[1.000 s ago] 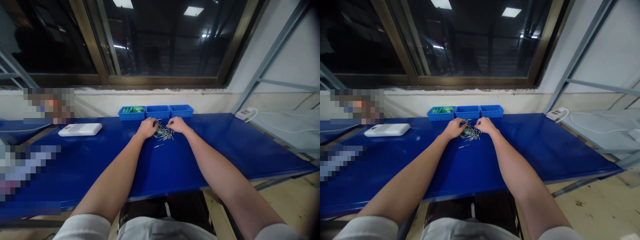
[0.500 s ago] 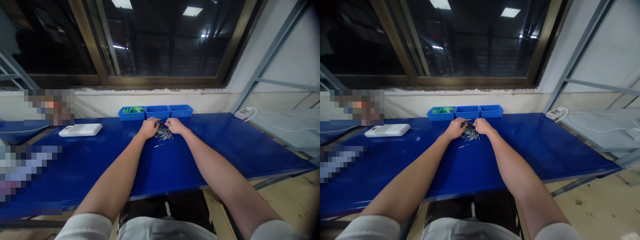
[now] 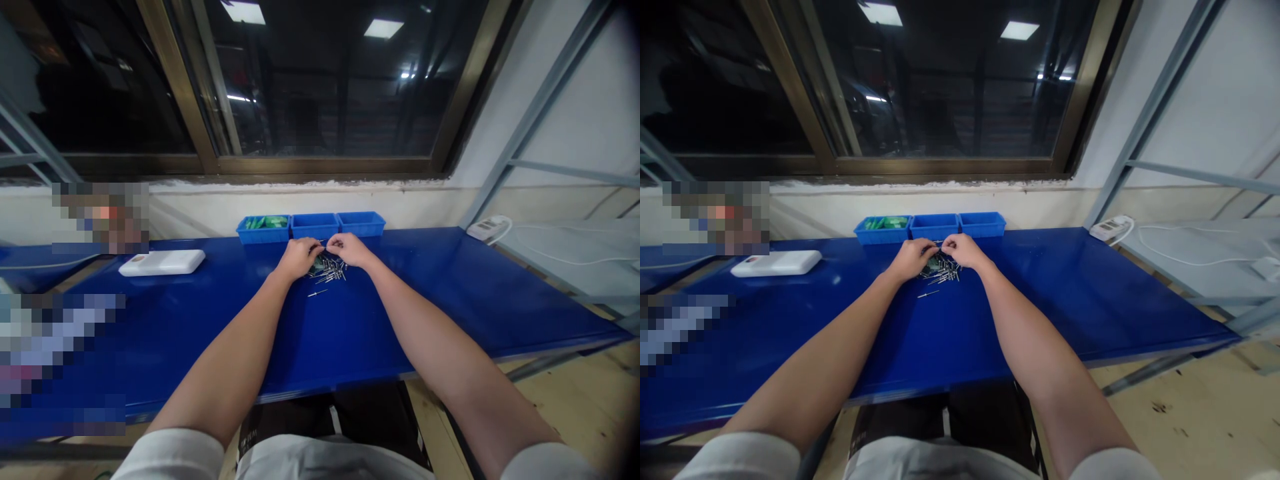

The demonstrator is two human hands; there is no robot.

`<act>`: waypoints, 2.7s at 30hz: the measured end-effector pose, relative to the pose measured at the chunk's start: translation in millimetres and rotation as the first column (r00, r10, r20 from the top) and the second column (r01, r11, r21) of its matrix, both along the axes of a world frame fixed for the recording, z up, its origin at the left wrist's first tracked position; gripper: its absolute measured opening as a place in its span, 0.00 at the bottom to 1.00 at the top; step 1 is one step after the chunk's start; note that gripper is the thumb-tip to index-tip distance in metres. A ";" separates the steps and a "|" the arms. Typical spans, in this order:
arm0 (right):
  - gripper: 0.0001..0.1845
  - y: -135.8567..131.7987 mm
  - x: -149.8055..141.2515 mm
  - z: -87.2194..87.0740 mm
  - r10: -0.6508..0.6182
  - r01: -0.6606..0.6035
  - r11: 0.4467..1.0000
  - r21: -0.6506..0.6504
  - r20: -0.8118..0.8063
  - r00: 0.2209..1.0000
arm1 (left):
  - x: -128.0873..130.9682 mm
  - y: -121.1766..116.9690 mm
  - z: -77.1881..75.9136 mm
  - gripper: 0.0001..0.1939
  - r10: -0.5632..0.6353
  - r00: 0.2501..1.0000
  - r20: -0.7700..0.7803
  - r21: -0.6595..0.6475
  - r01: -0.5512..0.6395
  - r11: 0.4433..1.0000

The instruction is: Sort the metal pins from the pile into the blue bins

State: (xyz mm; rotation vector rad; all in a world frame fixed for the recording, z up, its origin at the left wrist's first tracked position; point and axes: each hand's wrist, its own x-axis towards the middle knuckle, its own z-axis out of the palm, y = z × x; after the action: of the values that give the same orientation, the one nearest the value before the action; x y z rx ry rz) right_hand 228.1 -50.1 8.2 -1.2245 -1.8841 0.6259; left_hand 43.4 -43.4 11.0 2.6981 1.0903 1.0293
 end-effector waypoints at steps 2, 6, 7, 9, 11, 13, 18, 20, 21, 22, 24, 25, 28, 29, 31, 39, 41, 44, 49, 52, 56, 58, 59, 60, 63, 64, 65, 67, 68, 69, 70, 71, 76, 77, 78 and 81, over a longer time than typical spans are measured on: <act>0.07 0.8 0.1 -0.5 -0.010 0.010 1.000 -0.002 -0.010 1.000 | 0.5 -0.4 0.0 0.13 0.001 1.000 -0.003 0.018 -0.001 1.000; 0.08 -2.0 0.1 2.9 0.018 -0.028 0.998 -0.052 -0.189 0.982 | 1.5 -1.7 1.2 0.15 0.042 0.998 -0.047 0.036 -0.040 0.999; 0.09 -3.1 0.2 4.0 0.024 -0.044 0.996 -0.071 -0.251 0.968 | 1.8 -1.9 1.4 0.15 0.056 0.997 -0.060 0.035 -0.054 0.998; 0.11 -4.8 1.2 5.7 0.034 -0.077 0.991 -0.107 -0.355 0.934 | 2.5 -2.2 1.2 0.16 0.075 0.994 -0.077 0.030 -0.073 0.997; 0.12 -5.2 3.2 6.2 0.036 -0.096 0.988 -0.120 -0.427 0.903 | 3.2 -2.5 0.4 0.16 0.078 0.994 -0.071 0.022 -0.077 0.997; 0.13 -4.1 6.9 5.6 -0.003 -0.058 0.992 -0.114 -0.476 0.879 | 3.2 -2.6 -0.7 0.15 0.081 0.996 -0.035 0.010 -0.080 0.997; 0.14 4.2 26.0 0.3 -0.286 0.313 0.950 -0.027 -0.482 0.828 | -2.2 -0.5 -2.0 0.10 0.160 0.987 0.015 -0.001 -0.160 0.987; 0.16 9.2 35.2 -3.7 -0.394 0.437 0.899 -0.023 -0.477 0.786 | -5.1 1.4 -1.9 0.08 0.177 0.984 -0.008 0.012 -0.177 0.984; 0.17 11.7 39.2 -5.7 -0.429 0.473 0.880 -0.031 -0.480 0.765 | -6.4 2.4 -1.9 0.07 0.181 0.983 -0.017 0.019 -0.181 0.983; 0.19 14.0 42.5 -7.5 -0.450 0.494 0.868 -0.041 -0.483 0.751 | -7.4 3.4 -1.8 0.07 0.184 0.983 -0.024 0.026 -0.184 0.983; 0.22 16.9 46.6 -9.5 -0.476 0.509 0.858 -0.071 -0.483 0.735 | -8.7 5.1 -1.9 0.07 0.198 0.980 -0.027 0.043 -0.197 0.980; 0.23 17.4 47.5 -9.7 -0.484 0.506 0.857 -0.095 -0.481 0.731 | -9.1 5.7 -2.0 0.06 0.208 0.978 -0.026 0.054 -0.206 0.977; 0.25 15.4 46.8 -7.0 -0.501 0.484 0.858 -0.173 -0.488 0.715 | -9.9 6.6 -2.5 0.06 0.238 0.971 -0.018 0.075 -0.236 0.969; 0.25 14.2 46.3 -5.8 -0.500 0.473 0.860 -0.191 -0.498 0.708 | -9.9 6.4 -2.5 0.06 0.246 0.969 -0.016 0.077 -0.244 0.967; 0.26 12.3 45.5 -3.9 -0.485 0.445 0.870 -0.210 -0.524 0.700 | -9.8 5.5 -2.2 0.06 0.253 0.967 -0.016 0.074 -0.251 0.965; 0.28 14.8 46.3 -6.5 -0.437 0.360 0.899 -0.249 -0.557 0.707 | -8.9 3.2 -0.7 0.04 0.257 0.966 0.004 0.062 -0.257 0.965; 0.27 13.5 45.5 -6.1 -0.448 0.367 0.894 -0.257 -0.553 0.703 | -9.2 3.8 -1.3 0.05 0.255 0.967 0.007 0.059 -0.255 0.965; 0.27 10.0 44.0 -3.8 -0.451 0.382 0.892 -0.243 -0.546 0.706 | -9.4 4.0 -1.6 0.06 0.238 0.971 -0.001 0.048 -0.238 0.970; 0.30 9.4 45.1 -3.8 -0.500 0.480 0.858 -0.181 -0.505 0.704 | -9.2 2.0 0.5 0.05 0.253 0.967 -0.016 0.060 -0.251 0.966; 0.22 11.8 45.3 -6.2 -0.522 0.522 0.845 -0.114 -0.382 0.763 | -9.3 1.6 1.1 0.04 0.275 0.961 -0.018 0.060 -0.273 0.960; 0.08 8.6 39.0 -3.4 -0.470 0.470 0.882 -0.028 -0.076 0.879 | -9.9 3.5 -0.6 0.04 0.259 0.966 -0.024 0.047 -0.258 0.965; 0.06 4.1 33.4 0.7 -0.398 0.399 0.917 0.000 0.060 0.916 | -10.2 4.7 -1.9 0.05 0.244 0.969 -0.029 0.042 -0.243 0.969; 0.06 1.7 30.4 2.7 -0.356 0.357 0.934 0.004 0.113 0.928 | -10.3 5.2 -2.5 0.05 0.239 0.971 -0.032 0.041 -0.237 0.971; 0.05 -0.6 27.3 4.4 -0.313 0.316 0.949 0.006 0.159 0.936 | -10.3 5.4 -3.0 0.05 0.233 0.972 -0.036 0.041 -0.232 0.972; 0.06 -5.2 17.7 5.8 -0.216 0.217 0.976 0.028 0.260 0.941 | -9.9 4.9 -3.4 0.05 0.224 0.973 -0.048 0.046 -0.222 0.974; 0.07 -5.6 14.5 5.1 -0.205 0.200 0.979 0.048 0.282 0.937 | -9.6 4.4 -3.2 0.05 0.223 0.974 -0.050 0.048 -0.220 0.974; 0.07 -5.5 11.2 3.9 -0.204 0.193 0.979 0.068 0.300 0.932 | -9.2 3.7 -2.8 0.05 0.220 0.974 -0.052 0.052 -0.218 0.975; 0.08 -3.8 4.8 0.8 -0.221 0.199 0.975 0.100 0.326 0.919 | -8.2 2.3 -2.0 0.06 0.212 0.975 -0.058 0.053 -0.209 0.976; 0.08 -2.4 1.9 -0.7 -0.231 0.206 0.972 0.109 0.339 0.912 | -7.6 1.6 -1.6 0.06 0.206 0.977 -0.062 0.052 -0.203 0.978; 0.08 -0.7 -0.6 -2.0 -0.236 0.210 0.971 0.111 0.351 0.906 | -7.1 1.1 -1.3 0.06 0.198 0.978 -0.065 0.052 -0.195 0.979; 0.08 1.0 -2.7 -3.2 -0.236 0.211 0.971 0.108 0.362 0.902 | -6.6 0.8 -1.1 0.07 0.192 0.979 -0.069 0.052 -0.189 0.981; 0.07 2.7 -4.2 -4.2 -0.233 0.210 0.972 0.103 0.371 0.899 | -6.3 0.7 -1.0 0.07 0.188 0.980 -0.071 0.052 -0.184 0.981; 0.05 7.4 -3.5 -8.0 -0.234 0.213 0.972 0.096 0.413 0.880 | -6.0 3.4 -3.1 0.08 0.190 0.980 -0.061 0.043 -0.187 0.981; 0.05 7.5 -1.9 -8.4 -0.231 0.211 0.973 0.093 0.415 0.880 | -6.0 4.0 -3.7 0.08 0.189 0.981 -0.050 0.039 -0.187 0.982; 0.05 7.5 -0.1 -8.5 -0.223 0.204 0.975 0.090 0.413 0.883 | -6.0 4.3 -4.2 0.09 0.185 0.982 -0.038 0.035 -0.184 0.982; 0.06 6.1 4.7 -6.3 -0.176 0.148 0.984 0.098 0.407 0.896 | -5.3 3.7 -4.5 0.14 0.129 0.992 -0.016 0.021 -0.128 0.992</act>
State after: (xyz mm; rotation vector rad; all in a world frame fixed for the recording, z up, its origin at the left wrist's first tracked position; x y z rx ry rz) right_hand 232.8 -44.0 2.0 -1.5449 -2.0941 0.2195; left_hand 38.0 -39.7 6.5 2.6877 1.2787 1.0420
